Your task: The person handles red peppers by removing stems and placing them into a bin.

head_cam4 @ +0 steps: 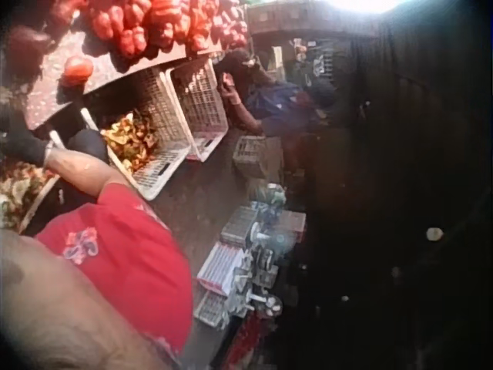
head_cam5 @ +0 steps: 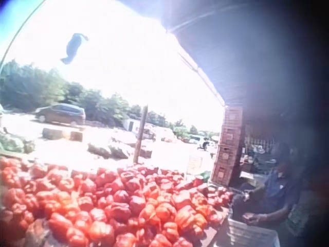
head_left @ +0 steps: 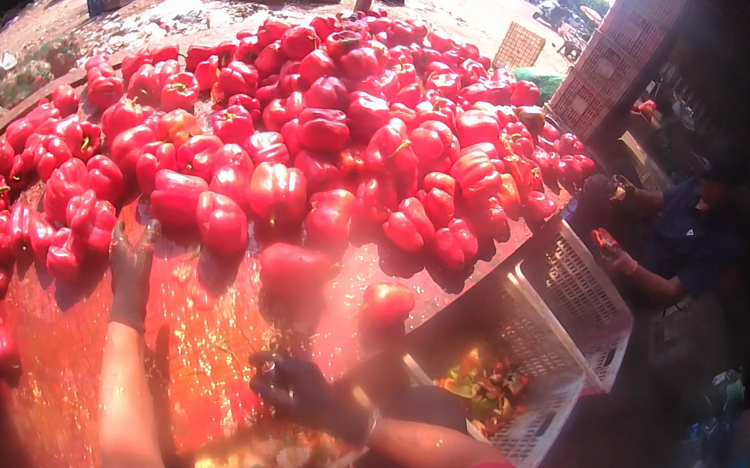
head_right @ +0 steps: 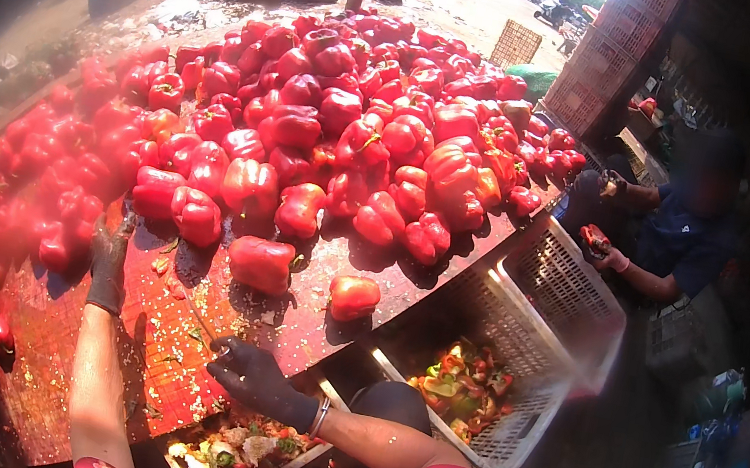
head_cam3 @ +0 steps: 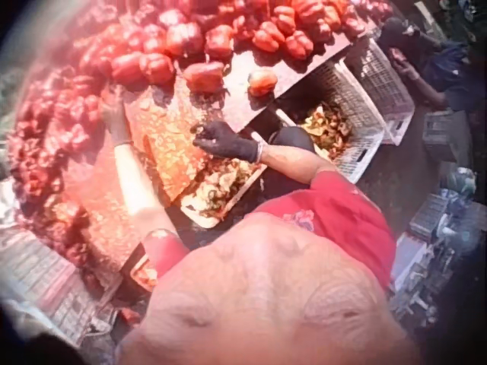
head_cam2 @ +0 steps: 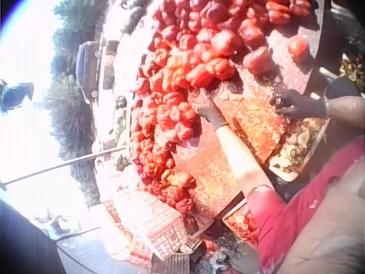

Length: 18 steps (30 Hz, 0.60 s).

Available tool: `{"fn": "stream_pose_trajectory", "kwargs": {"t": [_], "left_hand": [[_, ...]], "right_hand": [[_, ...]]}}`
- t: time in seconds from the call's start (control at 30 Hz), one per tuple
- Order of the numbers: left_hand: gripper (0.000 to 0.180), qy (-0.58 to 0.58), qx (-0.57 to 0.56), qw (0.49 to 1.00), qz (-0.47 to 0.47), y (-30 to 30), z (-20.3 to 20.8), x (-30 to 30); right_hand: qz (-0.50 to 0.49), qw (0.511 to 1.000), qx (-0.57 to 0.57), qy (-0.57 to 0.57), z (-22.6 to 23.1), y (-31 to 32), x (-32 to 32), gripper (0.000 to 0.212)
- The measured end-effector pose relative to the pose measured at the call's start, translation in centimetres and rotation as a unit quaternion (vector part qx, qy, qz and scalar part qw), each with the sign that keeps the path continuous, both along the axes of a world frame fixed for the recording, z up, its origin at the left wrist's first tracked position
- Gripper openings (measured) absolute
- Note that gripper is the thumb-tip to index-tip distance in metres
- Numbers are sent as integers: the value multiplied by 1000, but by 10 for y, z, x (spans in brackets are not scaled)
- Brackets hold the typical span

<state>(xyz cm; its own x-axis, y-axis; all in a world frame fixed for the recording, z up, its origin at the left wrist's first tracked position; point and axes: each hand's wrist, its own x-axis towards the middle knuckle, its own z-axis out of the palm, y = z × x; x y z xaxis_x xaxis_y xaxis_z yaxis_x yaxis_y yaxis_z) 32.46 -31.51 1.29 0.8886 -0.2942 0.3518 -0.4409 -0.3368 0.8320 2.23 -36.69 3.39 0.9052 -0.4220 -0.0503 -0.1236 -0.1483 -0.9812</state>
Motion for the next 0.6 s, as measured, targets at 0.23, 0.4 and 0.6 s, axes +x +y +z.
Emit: {"fn": "stream_pose_trajectory", "kwargs": {"t": [0.23,0.4,0.6], "left_hand": [[65,314,-204,926,54,-118,-41,63],[55,322,-165,930,59,-122,-6,21],[34,177,-315,927,-100,-74,-9,7]], "right_hand": [[-36,999,0,-33,-25,-5,7,34],[-74,993,-55,-68,-35,-11,-4,33],[-49,998,-21,-30,-20,-19,-12,30]]}}
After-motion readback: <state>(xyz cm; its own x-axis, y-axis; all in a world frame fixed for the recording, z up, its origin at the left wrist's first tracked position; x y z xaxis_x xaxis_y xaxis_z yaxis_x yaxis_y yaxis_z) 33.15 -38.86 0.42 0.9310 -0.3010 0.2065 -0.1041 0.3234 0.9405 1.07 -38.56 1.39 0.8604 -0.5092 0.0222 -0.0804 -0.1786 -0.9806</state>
